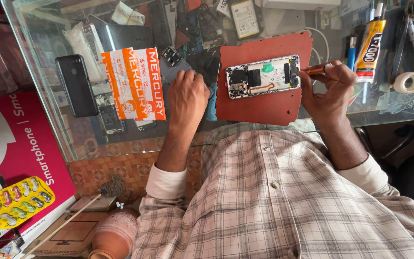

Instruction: The person disassembles a smartphone, removes the back cover, and uses a screwdriver to adjust internal components. They then reassemble the phone and apply adhesive along the edges of the back cover.

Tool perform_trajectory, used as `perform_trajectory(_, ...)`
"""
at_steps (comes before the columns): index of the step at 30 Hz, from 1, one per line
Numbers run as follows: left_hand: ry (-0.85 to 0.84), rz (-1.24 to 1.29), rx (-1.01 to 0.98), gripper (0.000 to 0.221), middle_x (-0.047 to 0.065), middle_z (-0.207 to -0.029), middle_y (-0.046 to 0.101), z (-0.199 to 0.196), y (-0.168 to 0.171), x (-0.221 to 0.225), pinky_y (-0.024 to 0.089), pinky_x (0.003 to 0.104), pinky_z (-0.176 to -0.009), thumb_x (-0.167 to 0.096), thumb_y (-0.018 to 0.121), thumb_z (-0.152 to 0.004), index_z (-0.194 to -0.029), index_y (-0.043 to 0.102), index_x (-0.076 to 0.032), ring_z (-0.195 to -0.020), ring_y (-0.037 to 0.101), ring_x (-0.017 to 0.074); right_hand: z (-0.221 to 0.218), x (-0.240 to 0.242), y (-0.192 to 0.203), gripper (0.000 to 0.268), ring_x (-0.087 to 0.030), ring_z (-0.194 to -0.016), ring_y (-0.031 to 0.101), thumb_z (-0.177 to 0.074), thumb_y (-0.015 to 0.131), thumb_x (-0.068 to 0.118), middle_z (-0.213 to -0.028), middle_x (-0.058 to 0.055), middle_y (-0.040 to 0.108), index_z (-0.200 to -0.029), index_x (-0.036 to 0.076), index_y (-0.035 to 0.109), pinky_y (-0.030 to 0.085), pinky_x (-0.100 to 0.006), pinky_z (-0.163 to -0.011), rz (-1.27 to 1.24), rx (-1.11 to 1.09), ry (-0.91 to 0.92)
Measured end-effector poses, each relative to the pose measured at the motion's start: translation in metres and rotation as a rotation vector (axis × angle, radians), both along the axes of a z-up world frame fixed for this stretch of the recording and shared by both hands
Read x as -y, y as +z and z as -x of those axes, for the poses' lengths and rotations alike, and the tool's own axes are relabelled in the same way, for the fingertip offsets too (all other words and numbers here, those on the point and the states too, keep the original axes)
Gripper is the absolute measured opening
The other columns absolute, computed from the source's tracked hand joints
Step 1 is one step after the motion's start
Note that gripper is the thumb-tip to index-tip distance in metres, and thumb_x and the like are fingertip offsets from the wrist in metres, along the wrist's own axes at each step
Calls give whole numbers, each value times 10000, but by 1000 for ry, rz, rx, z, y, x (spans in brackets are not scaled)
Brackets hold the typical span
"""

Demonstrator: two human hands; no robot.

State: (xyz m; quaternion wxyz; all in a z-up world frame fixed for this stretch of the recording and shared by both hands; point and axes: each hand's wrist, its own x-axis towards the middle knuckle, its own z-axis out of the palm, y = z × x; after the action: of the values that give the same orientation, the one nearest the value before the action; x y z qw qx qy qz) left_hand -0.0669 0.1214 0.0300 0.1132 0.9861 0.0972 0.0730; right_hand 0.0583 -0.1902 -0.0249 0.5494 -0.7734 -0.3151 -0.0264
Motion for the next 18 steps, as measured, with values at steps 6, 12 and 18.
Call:
perform_trajectory(6,-11,195,-59,139,78,-854,635,8,11,-18,523,443,-760,-52,767,-809,-822,629,-48,-869,617,303,-1,-2,2,618,-269,-1056,750,-1058,758,-148,-1210,-185,486,-1310,84,243,686,-333,-865,-17,14,6)
perform_trajectory(12,-57,170,41,107,82,-912,630,12,18,-11,534,420,-777,-62,746,-888,-917,646,-37,-920,620,291,0,-1,4,619,-262,-1041,752,-1070,748,-161,-1173,-175,508,-1322,91,242,686,-320,-842,-1,-4,24)
perform_trajectory(18,-119,100,28,81,56,-926,636,3,19,-7,544,375,-787,-75,744,-895,-939,680,-52,-943,624,251,-2,0,6,625,-265,-1047,752,-1062,748,-159,-1178,-176,519,-1327,93,242,686,-321,-850,9,-3,29)
